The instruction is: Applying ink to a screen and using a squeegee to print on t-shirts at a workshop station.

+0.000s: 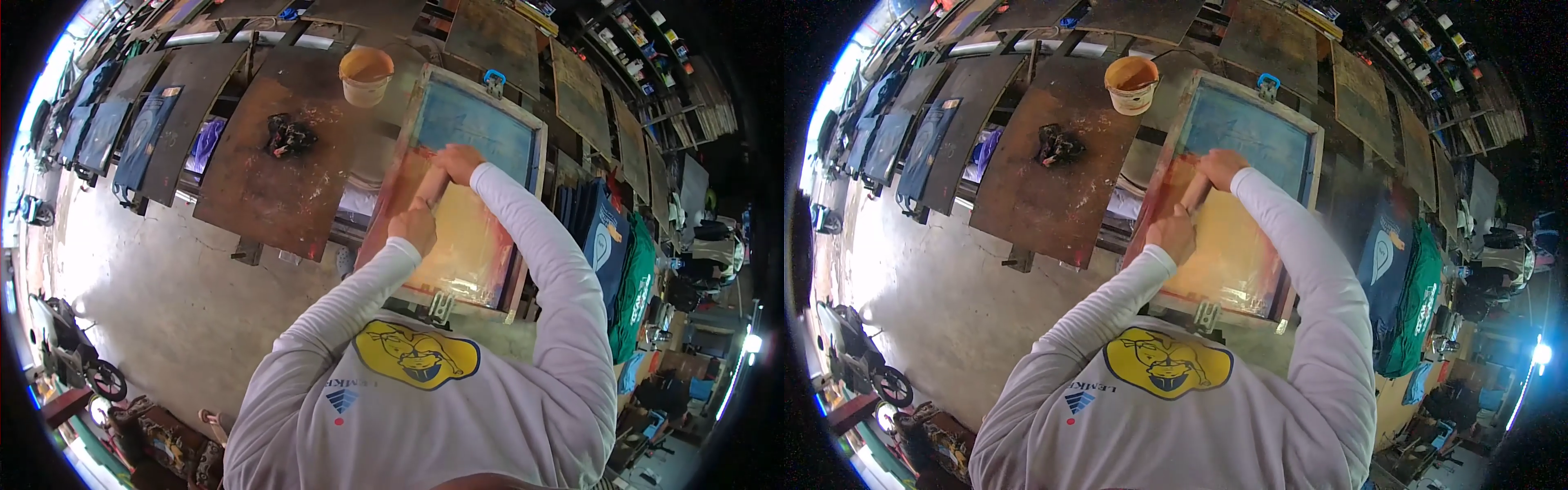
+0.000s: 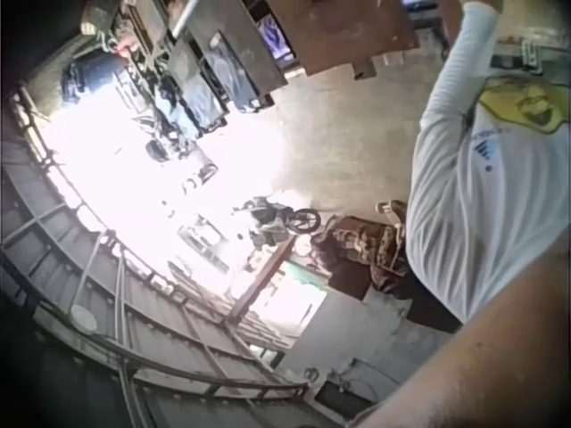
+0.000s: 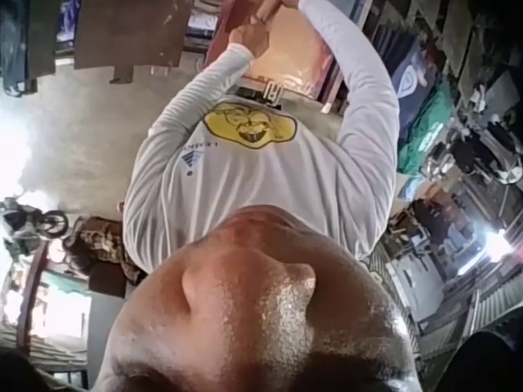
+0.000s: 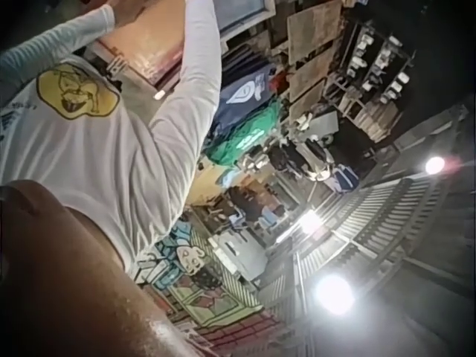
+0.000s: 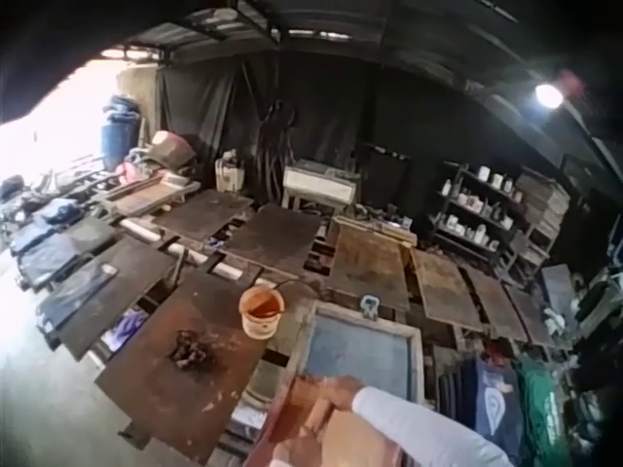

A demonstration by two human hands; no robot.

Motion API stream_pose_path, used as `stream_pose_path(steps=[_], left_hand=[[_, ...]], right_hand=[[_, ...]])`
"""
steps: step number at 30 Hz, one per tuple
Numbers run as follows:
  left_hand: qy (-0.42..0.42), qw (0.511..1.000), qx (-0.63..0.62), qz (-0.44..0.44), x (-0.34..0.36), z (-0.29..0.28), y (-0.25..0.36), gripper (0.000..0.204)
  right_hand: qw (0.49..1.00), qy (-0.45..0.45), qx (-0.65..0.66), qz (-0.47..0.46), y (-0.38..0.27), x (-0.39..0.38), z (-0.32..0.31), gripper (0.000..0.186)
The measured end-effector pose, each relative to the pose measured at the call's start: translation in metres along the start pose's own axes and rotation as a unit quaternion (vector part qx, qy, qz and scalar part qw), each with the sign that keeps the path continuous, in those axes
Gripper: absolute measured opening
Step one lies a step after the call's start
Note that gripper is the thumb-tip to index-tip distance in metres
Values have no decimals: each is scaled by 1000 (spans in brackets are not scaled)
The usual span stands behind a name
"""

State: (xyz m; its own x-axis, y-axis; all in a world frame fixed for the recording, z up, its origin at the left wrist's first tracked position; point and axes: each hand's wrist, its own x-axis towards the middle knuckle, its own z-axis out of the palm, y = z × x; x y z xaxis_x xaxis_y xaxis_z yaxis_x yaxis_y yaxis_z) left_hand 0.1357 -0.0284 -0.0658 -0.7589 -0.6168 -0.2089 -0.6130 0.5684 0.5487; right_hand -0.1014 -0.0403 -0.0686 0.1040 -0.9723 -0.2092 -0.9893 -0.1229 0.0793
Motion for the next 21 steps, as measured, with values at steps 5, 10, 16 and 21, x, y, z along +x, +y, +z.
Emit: stream_pose_path(steps=[5,10,16,21], left_hand=[[41,999,11,-19,39,-10,-16,34],[24,999,3,-37,46,-6,-22,32],[-10,1000,2,-16,26,4,-16,32],[-104,994,-9,18,-4,10,-4,43]], right_hand=[[996,88,-11,-33,15,52,2,17],[999,38,-4,-21,12,59,7,21],[996,-29,75,24,12,15,19,26],[995,55,83,-13,1,-28,30,25]])
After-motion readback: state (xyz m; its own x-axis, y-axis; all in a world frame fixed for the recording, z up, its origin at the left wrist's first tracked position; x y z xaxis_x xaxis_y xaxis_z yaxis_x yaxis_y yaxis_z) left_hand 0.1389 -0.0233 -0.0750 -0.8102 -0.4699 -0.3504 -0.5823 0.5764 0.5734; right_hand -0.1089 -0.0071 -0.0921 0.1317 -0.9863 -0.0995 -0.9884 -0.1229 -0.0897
